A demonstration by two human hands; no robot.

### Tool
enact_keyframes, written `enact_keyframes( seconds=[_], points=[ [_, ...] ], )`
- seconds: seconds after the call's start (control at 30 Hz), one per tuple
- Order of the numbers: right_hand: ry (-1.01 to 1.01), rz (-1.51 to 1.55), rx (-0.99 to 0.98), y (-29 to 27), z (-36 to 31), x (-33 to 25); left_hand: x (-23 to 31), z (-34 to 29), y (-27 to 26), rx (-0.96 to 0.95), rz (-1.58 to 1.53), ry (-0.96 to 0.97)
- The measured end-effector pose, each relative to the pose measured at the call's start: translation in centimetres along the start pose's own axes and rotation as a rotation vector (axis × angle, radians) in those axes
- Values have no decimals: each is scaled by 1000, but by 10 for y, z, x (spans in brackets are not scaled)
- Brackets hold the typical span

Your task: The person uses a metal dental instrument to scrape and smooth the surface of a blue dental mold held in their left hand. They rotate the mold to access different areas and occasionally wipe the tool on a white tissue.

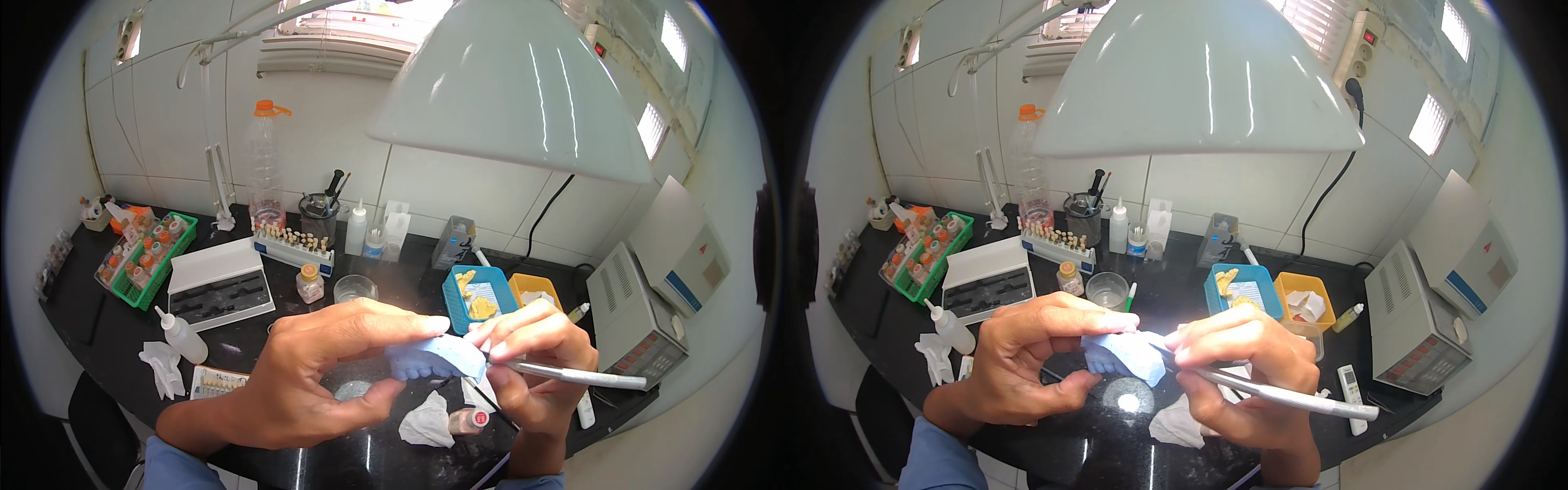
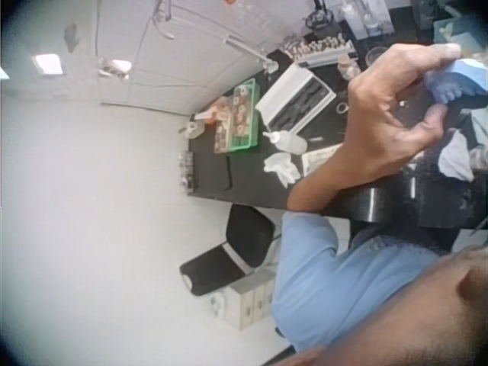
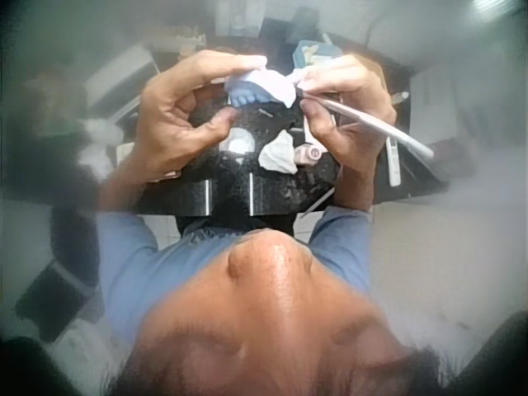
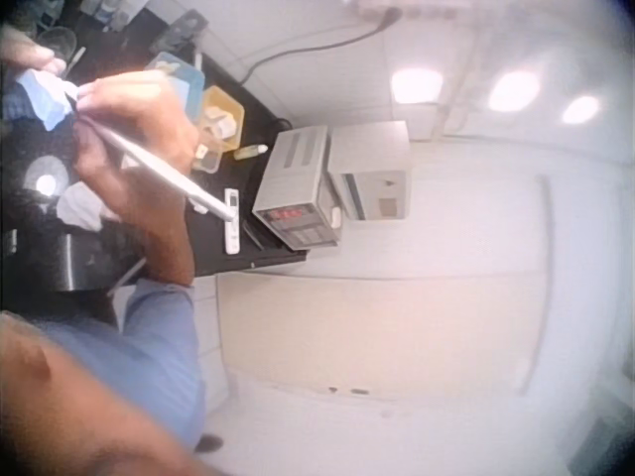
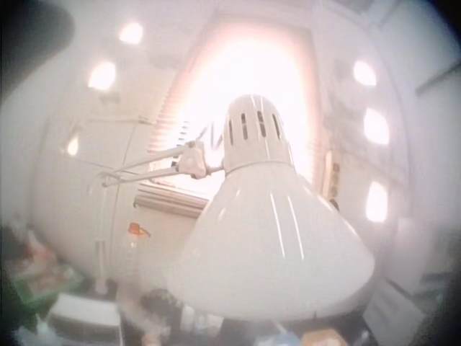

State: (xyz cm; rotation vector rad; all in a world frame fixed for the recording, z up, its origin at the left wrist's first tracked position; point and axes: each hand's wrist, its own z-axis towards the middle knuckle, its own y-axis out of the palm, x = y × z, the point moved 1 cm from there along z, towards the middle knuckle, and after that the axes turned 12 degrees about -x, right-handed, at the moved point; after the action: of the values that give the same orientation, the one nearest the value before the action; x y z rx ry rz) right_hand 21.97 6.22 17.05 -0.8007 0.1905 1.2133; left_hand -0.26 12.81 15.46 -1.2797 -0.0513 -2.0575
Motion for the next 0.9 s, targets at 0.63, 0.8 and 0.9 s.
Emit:
enact_keyframes(
  seconds=[0.63,0.8,0.9],
  points=[
    [-26,-192,-107,1,6,-3,0,1,-3,11,-43,42],
    [-24,-200,-95,2,5,-1,2,0,-3,20,53,67],
    [-24,-200,-107,2,4,-1,2,2,-5,27,103,104]
  ],
)
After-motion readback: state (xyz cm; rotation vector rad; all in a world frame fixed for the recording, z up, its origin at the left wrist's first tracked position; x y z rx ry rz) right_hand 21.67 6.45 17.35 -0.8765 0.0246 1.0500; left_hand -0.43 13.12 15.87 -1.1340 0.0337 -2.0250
